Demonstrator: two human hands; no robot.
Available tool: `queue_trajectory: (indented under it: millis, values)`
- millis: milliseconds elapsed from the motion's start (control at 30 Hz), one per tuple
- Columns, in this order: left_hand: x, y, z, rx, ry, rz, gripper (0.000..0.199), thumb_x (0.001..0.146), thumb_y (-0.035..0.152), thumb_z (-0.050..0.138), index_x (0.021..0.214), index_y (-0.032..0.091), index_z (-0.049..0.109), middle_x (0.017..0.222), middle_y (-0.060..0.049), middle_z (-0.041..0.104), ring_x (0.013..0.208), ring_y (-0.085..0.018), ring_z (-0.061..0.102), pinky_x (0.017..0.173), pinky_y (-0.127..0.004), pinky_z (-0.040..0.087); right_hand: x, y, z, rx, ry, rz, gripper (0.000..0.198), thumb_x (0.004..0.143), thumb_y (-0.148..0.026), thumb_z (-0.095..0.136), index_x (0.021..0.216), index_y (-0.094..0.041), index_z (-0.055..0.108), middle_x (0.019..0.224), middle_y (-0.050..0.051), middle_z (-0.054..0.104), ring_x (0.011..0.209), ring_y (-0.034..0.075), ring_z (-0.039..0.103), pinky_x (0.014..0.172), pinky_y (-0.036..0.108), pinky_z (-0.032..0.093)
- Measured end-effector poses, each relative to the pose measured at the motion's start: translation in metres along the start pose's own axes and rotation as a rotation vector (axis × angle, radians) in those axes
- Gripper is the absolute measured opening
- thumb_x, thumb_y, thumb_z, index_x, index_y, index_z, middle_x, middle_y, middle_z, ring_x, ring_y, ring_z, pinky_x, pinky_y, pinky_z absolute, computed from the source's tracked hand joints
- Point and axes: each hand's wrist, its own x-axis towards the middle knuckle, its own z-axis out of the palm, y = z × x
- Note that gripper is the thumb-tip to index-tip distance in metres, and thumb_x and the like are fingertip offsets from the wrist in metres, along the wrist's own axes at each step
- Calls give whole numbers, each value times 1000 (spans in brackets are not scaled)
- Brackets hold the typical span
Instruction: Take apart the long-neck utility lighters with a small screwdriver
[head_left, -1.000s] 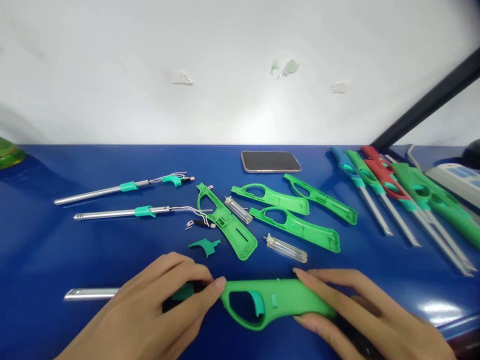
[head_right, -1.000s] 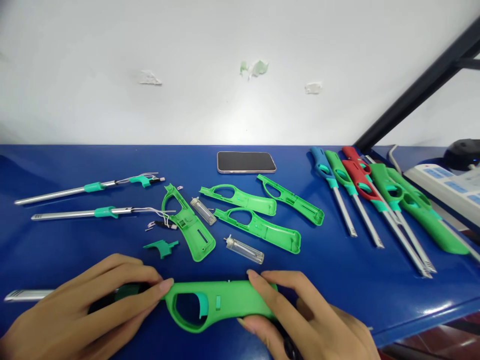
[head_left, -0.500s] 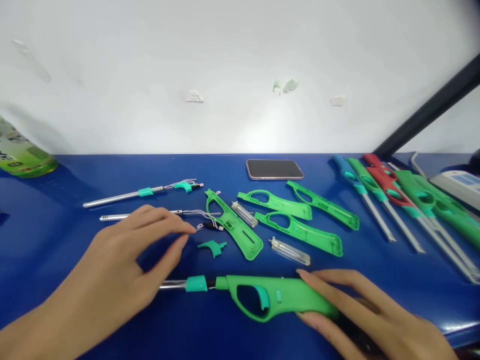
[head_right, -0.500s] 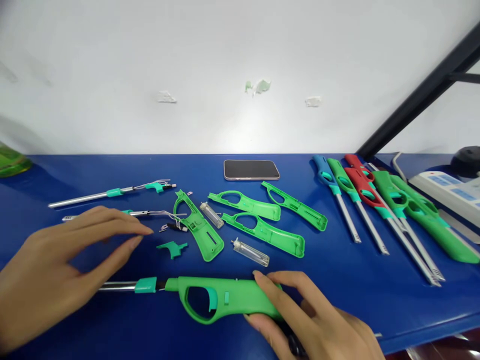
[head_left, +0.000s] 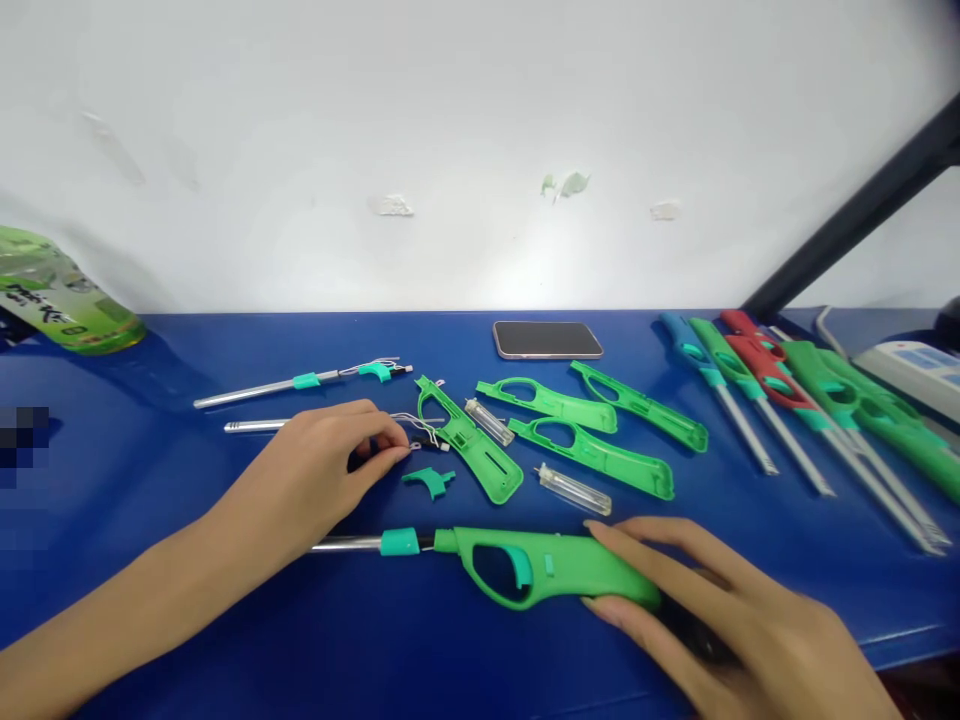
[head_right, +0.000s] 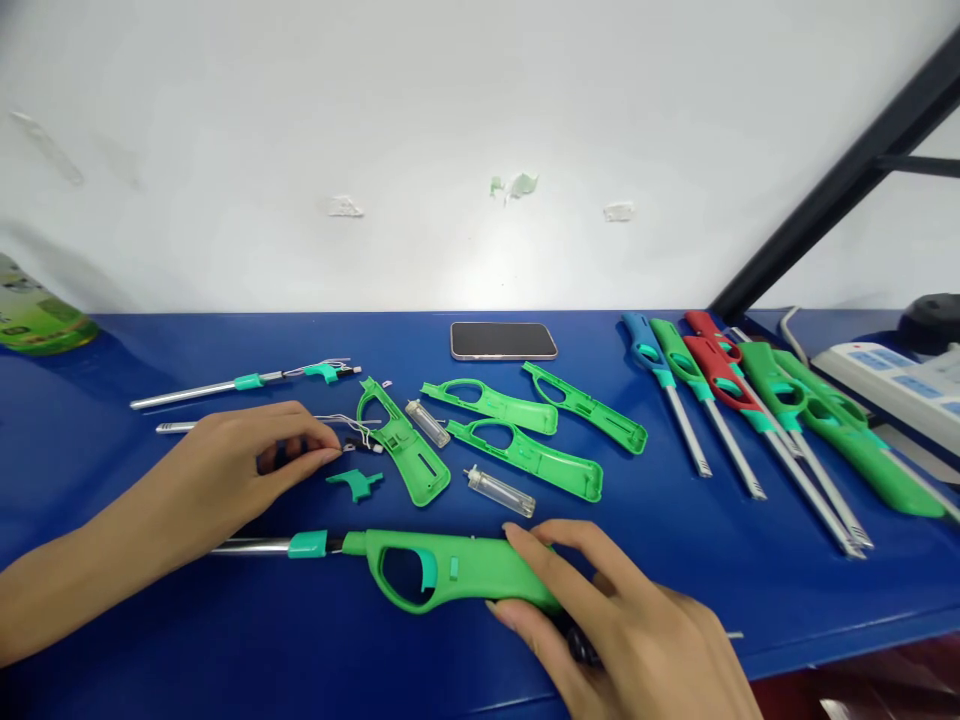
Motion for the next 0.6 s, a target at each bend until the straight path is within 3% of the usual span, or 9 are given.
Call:
queue_trajectory:
  millis: [133, 400, 500, 600]
  values:
    - [-3, -3, 1, 4, -10, -2, 30, 109, 40, 56, 91, 28, 77, 83, 0, 76, 59, -16, 59, 56, -29, 46, 8, -3, -8, -18, 10, -46, 68, 123, -63, 35, 111, -26, 91, 107, 5, 86, 48, 13, 76, 48, 20, 66]
    - [-2, 4, -12, -41, 28, -56, 25, 108, 41, 59, 94, 26, 73, 81, 0, 79, 63, -17, 69, 58, -28, 54, -4, 5, -6, 6, -24, -28, 57, 120, -68, 42, 133, -31, 83, 124, 4, 84, 73, 19, 86, 39, 21, 61]
    - [0, 12, -20, -164, 6, -94, 25, 109, 43, 62, 96, 26, 74, 81, 1, 81, 65, -16, 76, 56, -25, 58, -11, 7, -13, 55, 42, 12, 48, 118, -67, 51, 131, -32, 81, 130, 4, 83, 87, 21, 88, 47, 19, 64]
    - [-1, 27, -31, -234, 36, -61, 24, 111, 39, 61, 97, 24, 75, 80, 2, 82, 62, -14, 77, 54, -20, 61, -16, 5, -24, 121, 136, 33, 32, 117, -53, 62, 124, -31, 84, 125, 4, 84, 91, 21, 88, 60, 19, 69]
